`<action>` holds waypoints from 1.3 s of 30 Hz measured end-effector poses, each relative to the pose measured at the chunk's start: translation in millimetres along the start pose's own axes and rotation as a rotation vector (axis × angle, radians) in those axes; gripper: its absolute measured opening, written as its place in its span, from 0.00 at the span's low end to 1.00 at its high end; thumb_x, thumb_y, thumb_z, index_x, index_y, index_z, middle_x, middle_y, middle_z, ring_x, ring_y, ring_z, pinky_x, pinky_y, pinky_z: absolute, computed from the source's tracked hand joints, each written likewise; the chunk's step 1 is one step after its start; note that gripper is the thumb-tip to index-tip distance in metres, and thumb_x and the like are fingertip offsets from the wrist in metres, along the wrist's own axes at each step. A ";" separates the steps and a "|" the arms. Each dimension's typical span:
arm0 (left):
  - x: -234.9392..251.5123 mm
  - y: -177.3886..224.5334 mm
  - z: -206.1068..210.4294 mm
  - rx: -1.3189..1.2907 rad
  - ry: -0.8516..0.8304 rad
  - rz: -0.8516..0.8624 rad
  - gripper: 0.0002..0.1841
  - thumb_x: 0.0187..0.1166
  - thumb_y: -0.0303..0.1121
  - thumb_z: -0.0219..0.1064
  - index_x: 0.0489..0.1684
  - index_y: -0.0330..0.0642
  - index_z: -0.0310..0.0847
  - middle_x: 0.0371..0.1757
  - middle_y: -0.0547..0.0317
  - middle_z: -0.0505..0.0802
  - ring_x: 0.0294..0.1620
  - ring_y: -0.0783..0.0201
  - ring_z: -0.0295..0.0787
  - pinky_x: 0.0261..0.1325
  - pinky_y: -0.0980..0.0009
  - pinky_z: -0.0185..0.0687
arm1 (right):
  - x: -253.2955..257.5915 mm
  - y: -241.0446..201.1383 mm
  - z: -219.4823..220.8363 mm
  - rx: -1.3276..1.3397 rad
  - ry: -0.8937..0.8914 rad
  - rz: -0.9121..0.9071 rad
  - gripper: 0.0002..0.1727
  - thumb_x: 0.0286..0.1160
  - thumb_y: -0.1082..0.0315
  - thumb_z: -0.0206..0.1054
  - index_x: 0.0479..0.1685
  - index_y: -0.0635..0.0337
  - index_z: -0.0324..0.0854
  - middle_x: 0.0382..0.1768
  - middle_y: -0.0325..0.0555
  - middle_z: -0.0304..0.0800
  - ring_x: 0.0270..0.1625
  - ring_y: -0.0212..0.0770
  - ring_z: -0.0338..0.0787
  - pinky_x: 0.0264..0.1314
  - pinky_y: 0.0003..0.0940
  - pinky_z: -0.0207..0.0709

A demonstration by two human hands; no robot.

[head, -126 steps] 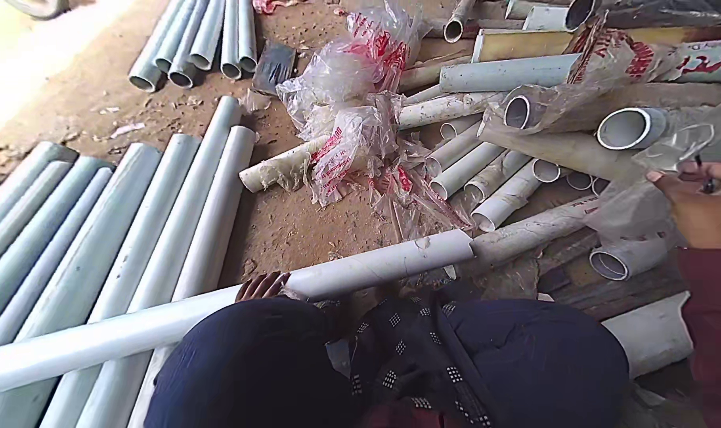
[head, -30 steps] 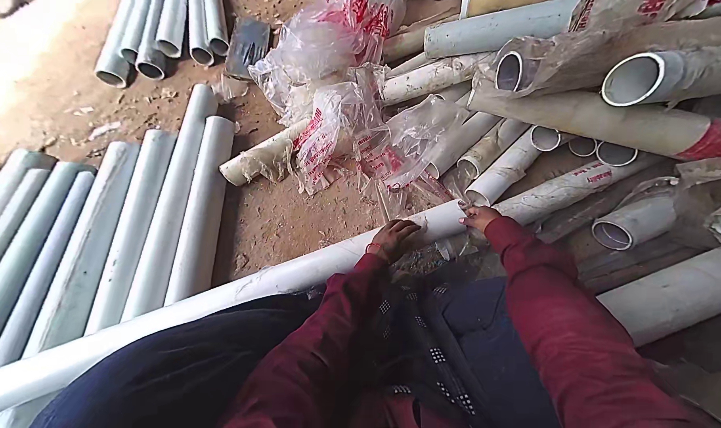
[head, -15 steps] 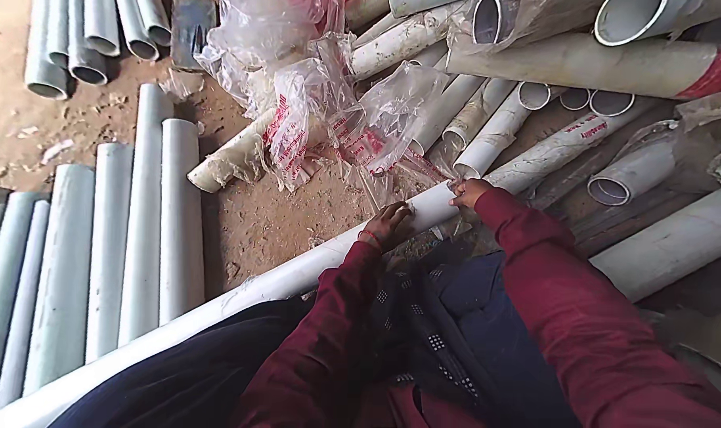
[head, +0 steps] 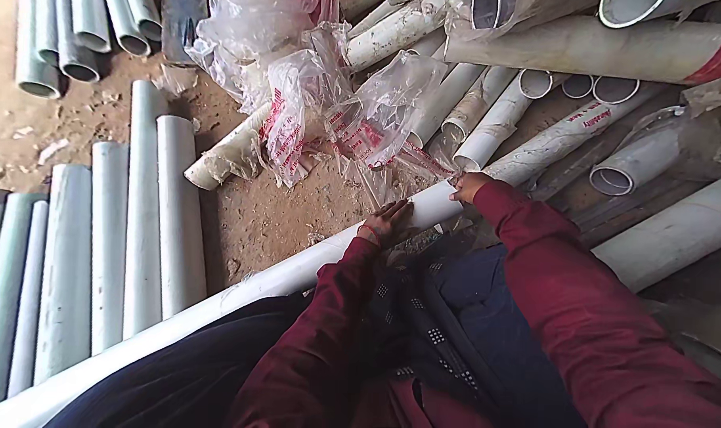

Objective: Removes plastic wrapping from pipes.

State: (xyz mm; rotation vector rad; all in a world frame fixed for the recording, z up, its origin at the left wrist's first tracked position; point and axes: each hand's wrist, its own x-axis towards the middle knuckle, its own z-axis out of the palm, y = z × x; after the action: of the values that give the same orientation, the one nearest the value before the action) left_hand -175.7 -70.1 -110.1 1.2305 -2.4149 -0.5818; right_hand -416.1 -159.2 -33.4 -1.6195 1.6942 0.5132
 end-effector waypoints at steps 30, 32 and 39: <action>-6.2 -6.8 1.4 -0.145 0.100 0.021 0.16 0.76 0.35 0.74 0.48 0.27 0.88 0.69 0.35 0.89 0.56 0.41 0.95 0.54 0.46 0.91 | -2.1 -2.7 -1.2 -0.034 -0.001 0.004 0.26 0.84 0.56 0.69 0.60 0.76 0.84 0.66 0.76 0.84 0.75 0.69 0.81 0.77 0.68 0.68; -6.5 -5.9 3.1 -0.101 0.111 0.069 0.14 0.79 0.35 0.72 0.42 0.28 0.90 0.67 0.36 0.91 0.61 0.42 0.94 0.60 0.48 0.89 | -3.0 -3.7 -2.3 -0.040 -0.010 0.005 0.26 0.84 0.55 0.69 0.61 0.76 0.83 0.67 0.75 0.83 0.76 0.68 0.80 0.77 0.67 0.67; 3.0 24.9 -1.1 0.004 0.060 -0.328 0.10 0.85 0.28 0.64 0.53 0.30 0.87 0.69 0.42 0.90 0.50 0.38 0.96 0.45 0.39 0.88 | -3.2 -3.5 -1.8 -0.035 0.009 -0.003 0.26 0.84 0.55 0.69 0.60 0.76 0.83 0.66 0.75 0.83 0.75 0.69 0.80 0.77 0.68 0.67</action>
State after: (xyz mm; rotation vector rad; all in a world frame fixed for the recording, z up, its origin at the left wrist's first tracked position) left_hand -193.5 -59.5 -95.9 1.6361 -2.1799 -0.6206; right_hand -413.2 -158.7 -29.2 -1.6511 1.6983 0.5381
